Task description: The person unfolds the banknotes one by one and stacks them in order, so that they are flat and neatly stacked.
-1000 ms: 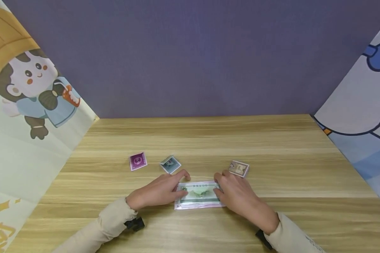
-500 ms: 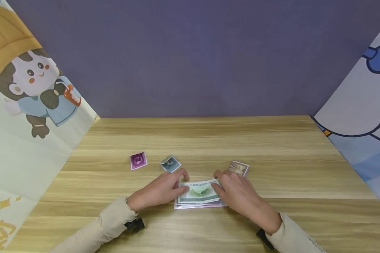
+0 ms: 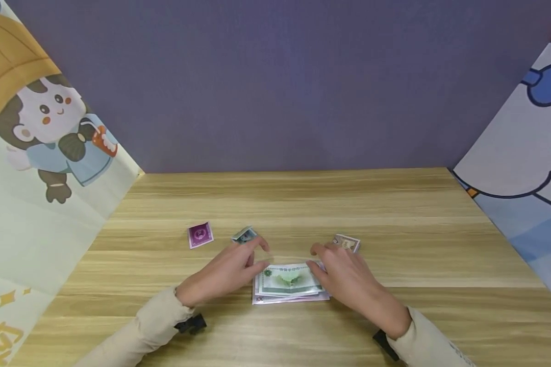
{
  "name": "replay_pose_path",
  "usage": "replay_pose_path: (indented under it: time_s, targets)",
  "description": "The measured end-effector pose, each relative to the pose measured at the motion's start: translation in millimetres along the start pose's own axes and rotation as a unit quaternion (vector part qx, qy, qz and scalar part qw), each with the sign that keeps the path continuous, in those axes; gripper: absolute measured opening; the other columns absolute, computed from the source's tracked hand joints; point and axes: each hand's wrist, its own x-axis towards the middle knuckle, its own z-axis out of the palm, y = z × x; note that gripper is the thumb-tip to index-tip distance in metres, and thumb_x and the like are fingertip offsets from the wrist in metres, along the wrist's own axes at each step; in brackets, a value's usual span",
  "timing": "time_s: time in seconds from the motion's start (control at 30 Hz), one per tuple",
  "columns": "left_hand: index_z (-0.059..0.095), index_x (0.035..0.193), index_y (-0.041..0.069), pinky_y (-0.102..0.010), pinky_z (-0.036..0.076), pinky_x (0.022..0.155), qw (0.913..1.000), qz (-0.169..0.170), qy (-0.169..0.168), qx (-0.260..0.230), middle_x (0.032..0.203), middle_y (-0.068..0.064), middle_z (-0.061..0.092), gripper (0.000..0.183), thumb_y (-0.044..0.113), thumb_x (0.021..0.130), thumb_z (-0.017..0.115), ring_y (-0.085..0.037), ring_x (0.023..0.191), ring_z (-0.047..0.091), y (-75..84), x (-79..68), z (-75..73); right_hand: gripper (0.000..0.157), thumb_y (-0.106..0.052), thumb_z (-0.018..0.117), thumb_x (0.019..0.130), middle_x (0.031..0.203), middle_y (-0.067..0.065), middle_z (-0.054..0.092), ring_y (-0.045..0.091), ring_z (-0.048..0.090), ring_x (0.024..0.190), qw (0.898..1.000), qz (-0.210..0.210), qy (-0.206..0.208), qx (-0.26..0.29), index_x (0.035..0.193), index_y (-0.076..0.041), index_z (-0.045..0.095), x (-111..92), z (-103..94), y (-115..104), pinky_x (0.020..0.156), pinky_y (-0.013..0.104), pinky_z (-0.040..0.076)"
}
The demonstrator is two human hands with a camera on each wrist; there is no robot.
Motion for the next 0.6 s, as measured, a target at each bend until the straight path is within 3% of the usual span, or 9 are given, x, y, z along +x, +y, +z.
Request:
replay_pose_path:
  time_s: [0.37,0.6]
  targets:
    - [0.059,0.12,0.013,-0.019,0.032,0.039,0.9983,-0.003,0.057,0.002,0.054,0.01,0.048,0.025,0.026,0.099,0.062,0.0,0.042,0.034,4.3,2.3,-33.3,0.02,-0.019,0.073,0.091,0.067,-0.01,0.047,0.002,0.038,0.054,0.999,-0.026,0.027,0.006,0.106,-0.006,0.072,5,-7.8,-1,0.045,0.02,0.035]
    - [0.059,0.117,0.011,-0.023,0.045,0.046,0.995,-0.007,0.1,-0.004,0.067,0.003,0.062,0.02,0.02,0.099,0.063,-0.005,0.05,0.05,-3.9,2.2,-54.1,0.021,-0.023,0.071,0.093,0.073,-0.01,0.054,0.002,0.042,0.056,0.999,-0.034,0.016,-0.002,0.108,-0.008,0.071,14,-12.8,-13,0.049,0.021,0.038]
